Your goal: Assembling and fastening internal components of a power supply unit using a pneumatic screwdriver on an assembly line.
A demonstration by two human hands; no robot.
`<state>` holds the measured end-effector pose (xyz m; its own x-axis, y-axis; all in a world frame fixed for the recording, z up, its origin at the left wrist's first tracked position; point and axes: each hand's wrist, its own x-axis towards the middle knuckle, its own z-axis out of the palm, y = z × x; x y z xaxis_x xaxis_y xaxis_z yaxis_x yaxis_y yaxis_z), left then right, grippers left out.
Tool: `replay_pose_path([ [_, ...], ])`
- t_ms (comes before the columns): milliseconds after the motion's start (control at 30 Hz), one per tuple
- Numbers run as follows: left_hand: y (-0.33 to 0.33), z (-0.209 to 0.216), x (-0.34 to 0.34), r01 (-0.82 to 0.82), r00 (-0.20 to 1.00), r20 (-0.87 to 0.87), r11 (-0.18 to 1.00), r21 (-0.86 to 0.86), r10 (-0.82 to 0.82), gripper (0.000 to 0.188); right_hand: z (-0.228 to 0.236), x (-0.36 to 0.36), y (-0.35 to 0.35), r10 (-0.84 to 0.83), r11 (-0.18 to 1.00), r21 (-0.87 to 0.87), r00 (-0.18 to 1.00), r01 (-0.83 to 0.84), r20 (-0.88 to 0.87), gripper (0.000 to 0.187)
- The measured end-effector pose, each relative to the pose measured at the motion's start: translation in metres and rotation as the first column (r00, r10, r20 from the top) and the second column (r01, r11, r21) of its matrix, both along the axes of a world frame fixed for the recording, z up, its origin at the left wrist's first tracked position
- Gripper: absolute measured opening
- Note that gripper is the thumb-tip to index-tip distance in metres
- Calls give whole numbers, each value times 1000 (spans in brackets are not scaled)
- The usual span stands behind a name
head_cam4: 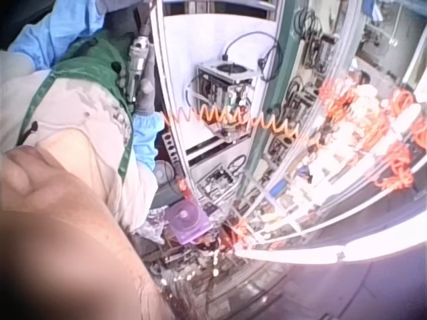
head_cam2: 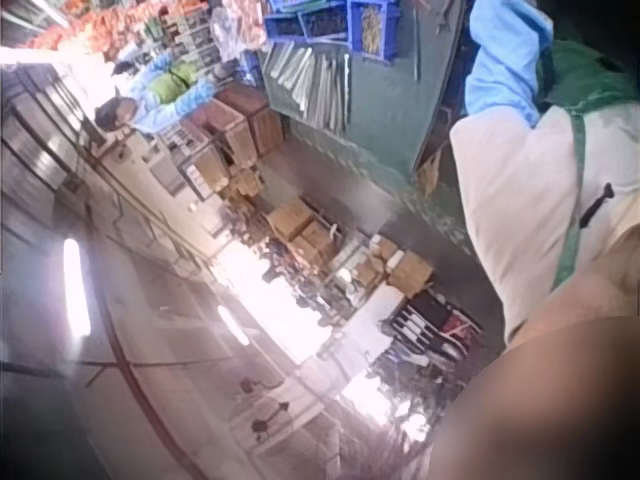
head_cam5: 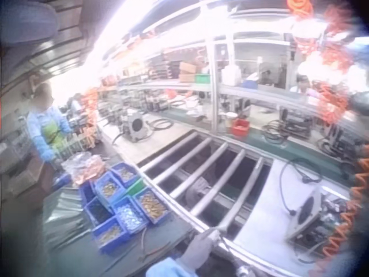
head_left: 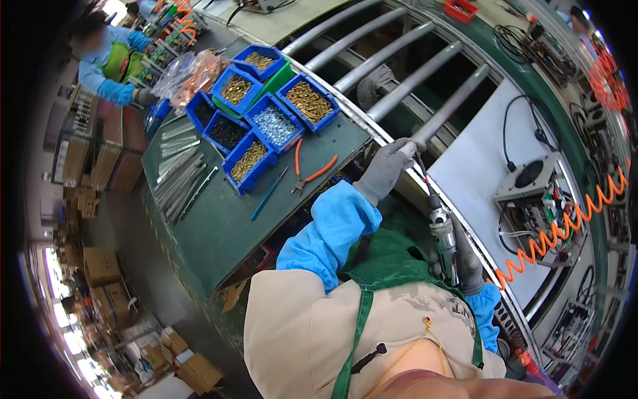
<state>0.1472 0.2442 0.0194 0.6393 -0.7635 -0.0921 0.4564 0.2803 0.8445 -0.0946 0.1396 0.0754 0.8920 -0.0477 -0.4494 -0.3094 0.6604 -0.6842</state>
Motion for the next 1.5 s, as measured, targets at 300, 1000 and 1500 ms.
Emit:
replay_pose_path([
  [300,242,-41,120,-966,259,932,49,255,253,20,-9,13,7,-76,995,-56,997,77,13,115],
  [1000,479,-76,160,-673,573,730,-722,158,-374,26,16,14,6,-121,988,-114,986,107,-119,113],
  [1500,-71,-50,-1,-64,959,283,991,117,28,31,16,-105,-18,-541,831,-159,841,533,-5,117],
])
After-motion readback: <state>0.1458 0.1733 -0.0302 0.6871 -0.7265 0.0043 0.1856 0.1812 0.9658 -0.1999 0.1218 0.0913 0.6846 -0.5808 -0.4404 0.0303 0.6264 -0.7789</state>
